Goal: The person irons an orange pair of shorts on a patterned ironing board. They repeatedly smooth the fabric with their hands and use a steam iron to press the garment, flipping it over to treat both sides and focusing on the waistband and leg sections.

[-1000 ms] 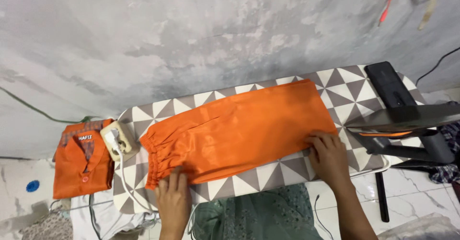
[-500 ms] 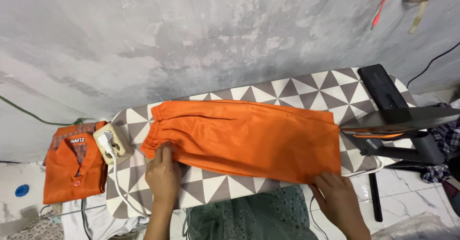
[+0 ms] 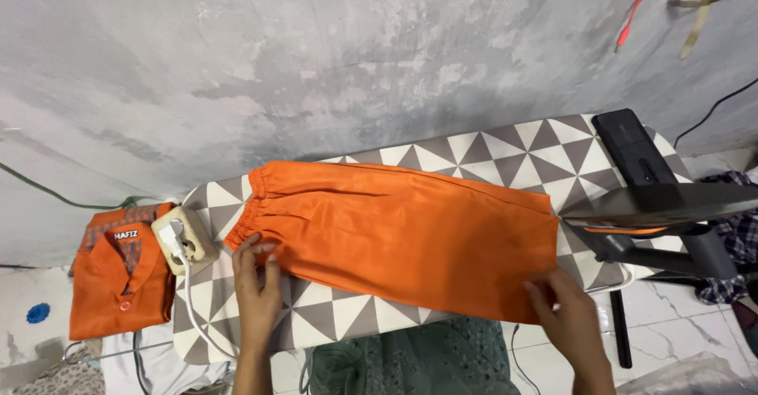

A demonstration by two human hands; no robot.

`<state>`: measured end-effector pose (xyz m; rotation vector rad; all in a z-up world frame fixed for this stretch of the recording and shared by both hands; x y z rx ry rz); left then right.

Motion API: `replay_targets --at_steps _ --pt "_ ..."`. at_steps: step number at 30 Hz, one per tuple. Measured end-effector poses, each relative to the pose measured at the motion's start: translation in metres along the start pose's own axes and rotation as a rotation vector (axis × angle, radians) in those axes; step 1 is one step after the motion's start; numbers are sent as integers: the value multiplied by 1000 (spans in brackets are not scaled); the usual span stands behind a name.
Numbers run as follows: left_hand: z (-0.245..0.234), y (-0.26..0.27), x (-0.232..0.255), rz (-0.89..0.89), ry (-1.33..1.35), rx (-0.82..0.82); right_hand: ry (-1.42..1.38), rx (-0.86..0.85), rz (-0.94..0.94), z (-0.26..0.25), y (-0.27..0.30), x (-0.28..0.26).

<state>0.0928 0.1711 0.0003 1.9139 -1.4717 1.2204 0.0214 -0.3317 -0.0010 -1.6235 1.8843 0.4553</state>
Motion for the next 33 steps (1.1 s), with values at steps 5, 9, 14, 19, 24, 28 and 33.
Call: replay_targets --at_steps 5,9,14,19,24,28,33 --pt "14 19 31 5 19 91 107 -245 -365 35 -54 -77" --pt "27 43 38 -85 170 198 87 -391 -725 84 -107 -149" --pt "52 52 -14 -295 703 302 -59 -522 -714 203 -185 -216" --pt "73 42 -49 -340 980 332 49 -566 -566 301 -213 -277" --pt "69 38 -35 -371 1021 244 143 -625 -588 335 -216 -297" --pt "75 28 -23 -421 1005 144 -157 -636 -695 310 -232 -298" --pt "111 1 -11 -404 1126 16 -518 -524 -770 209 -247 -318"
Point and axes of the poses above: each hand's wrist, its own y-axis away from the middle knuckle, its own z-axis out of the palm, x = y × z, the point moved 8 cm from there along -y, towards the middle knuckle, and after that the axes turned 5 degrees about -z, right-handed, at the moved point
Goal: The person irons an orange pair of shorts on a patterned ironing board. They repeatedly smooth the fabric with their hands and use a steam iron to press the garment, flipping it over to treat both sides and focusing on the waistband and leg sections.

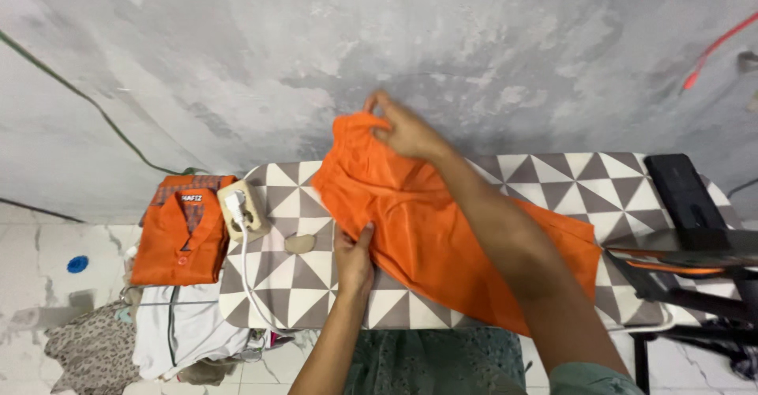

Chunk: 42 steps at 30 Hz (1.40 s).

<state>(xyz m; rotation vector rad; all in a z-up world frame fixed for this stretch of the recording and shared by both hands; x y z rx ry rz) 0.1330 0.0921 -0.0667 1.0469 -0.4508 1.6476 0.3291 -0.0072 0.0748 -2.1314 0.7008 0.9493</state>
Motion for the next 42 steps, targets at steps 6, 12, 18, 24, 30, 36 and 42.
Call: replay_targets --at_steps 6,12,18,24,30,36,42 --pt "74 33 -66 -295 141 -245 3 116 -202 -89 5 -97" --pt "99 85 -125 -362 -163 -396 134 421 -246 -170 31 -144" --pt "36 61 -49 -282 -461 -148 -4 579 -245 -230 103 -196" --pt "-3 17 123 -26 -658 -155 -251 627 -105 -233 163 -190" --pt "66 -80 195 197 -1395 -282 -105 743 51 -189 206 -133" --pt "124 -14 89 539 -1590 -603 -161 786 213 -138 266 -64" --pt "96 46 41 784 -1569 -698 -294 913 239 -147 293 -48"
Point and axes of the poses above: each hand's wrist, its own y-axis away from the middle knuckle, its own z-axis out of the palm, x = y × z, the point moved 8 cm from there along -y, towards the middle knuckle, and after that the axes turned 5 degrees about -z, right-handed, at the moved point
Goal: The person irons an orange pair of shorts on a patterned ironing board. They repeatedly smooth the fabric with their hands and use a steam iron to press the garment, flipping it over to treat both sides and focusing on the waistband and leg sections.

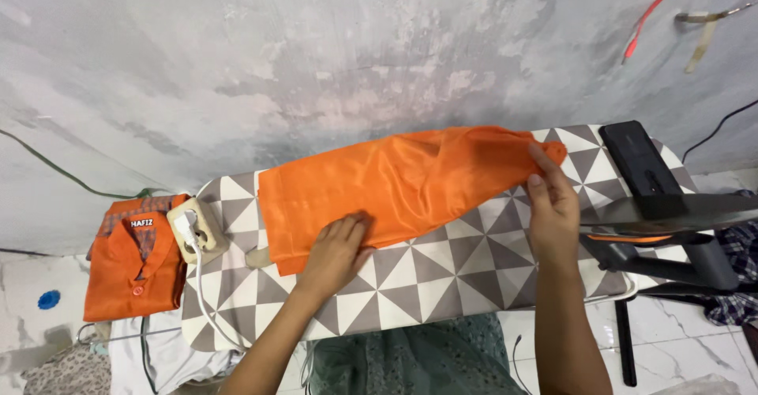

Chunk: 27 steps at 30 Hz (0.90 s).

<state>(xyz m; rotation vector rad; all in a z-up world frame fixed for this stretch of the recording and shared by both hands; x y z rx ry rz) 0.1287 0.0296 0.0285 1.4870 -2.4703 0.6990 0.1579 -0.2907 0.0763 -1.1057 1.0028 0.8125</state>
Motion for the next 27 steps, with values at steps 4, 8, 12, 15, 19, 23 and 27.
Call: replay_targets --at_steps 4,8,12,15,19,23,27 --pt "-13 29 -36 -39 -109 52 7 20 -23 -1 2 -6" --pt "-30 58 -52 -56 -336 43 -10 6 -65 0 5 -7" --pt "-43 82 -52 -39 -310 120 38 49 -61 -13 8 3" --pt "-36 93 -44 6 -284 88 1 55 -77 -21 5 10" --pt "-40 93 -42 -26 -218 105 -30 46 -93 -21 3 13" --pt "-37 96 -47 -33 -270 31 -15 50 -111 -17 2 4" --pt "-47 98 -69 -85 -211 54 78 52 -245 -17 2 -25"
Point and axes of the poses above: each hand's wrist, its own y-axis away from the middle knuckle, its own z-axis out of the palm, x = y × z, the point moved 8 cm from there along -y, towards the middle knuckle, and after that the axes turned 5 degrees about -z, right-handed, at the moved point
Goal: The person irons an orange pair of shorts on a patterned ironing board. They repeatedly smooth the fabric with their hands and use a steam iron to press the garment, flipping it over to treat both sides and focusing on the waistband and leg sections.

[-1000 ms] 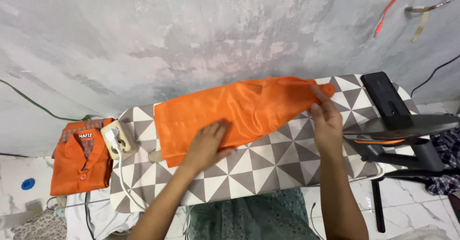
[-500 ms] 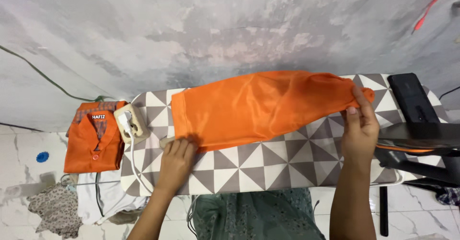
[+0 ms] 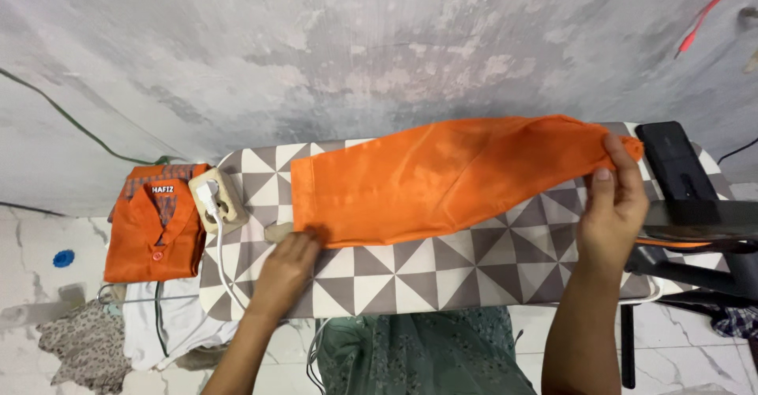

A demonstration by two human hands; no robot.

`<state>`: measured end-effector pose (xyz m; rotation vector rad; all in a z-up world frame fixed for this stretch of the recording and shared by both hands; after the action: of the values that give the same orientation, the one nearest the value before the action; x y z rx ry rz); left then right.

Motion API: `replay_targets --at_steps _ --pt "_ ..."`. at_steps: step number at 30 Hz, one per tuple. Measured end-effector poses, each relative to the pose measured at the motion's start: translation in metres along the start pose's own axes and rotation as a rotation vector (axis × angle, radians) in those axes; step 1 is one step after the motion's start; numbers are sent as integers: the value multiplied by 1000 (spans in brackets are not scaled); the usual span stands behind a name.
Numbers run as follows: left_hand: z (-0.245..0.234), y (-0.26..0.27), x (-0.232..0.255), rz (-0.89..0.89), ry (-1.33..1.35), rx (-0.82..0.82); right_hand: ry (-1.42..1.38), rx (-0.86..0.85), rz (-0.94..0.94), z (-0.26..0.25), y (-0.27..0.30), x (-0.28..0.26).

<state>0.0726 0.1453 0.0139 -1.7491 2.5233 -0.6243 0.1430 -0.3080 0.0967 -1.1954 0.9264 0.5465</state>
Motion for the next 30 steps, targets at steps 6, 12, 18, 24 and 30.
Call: replay_targets --at_steps 6,12,18,24,30 --pt "-109 10 -61 -264 407 550 585 3 57 -18 4 -55" --pt "-166 -25 -71 -239 100 604 928 -303 24 13 -12 -64" --pt "-165 -44 -74 -223 153 686 708 -174 -51 13 -20 -82" --pt "-93 -20 -58 -148 -51 343 750 -267 185 -20 43 -26" --pt "-11 19 -27 -106 -298 -19 900 -285 256 -33 101 13"
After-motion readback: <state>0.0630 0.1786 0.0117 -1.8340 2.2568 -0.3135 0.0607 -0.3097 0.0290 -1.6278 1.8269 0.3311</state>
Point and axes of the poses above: each hand's wrist, its own y-axis away from the middle knuckle, its own z-axis out of the palm, x = y × z, the point moved 8 cm from there along -y, towards the middle knuckle, and after that the axes turned 5 degrees about -z, right-handed, at the moved point
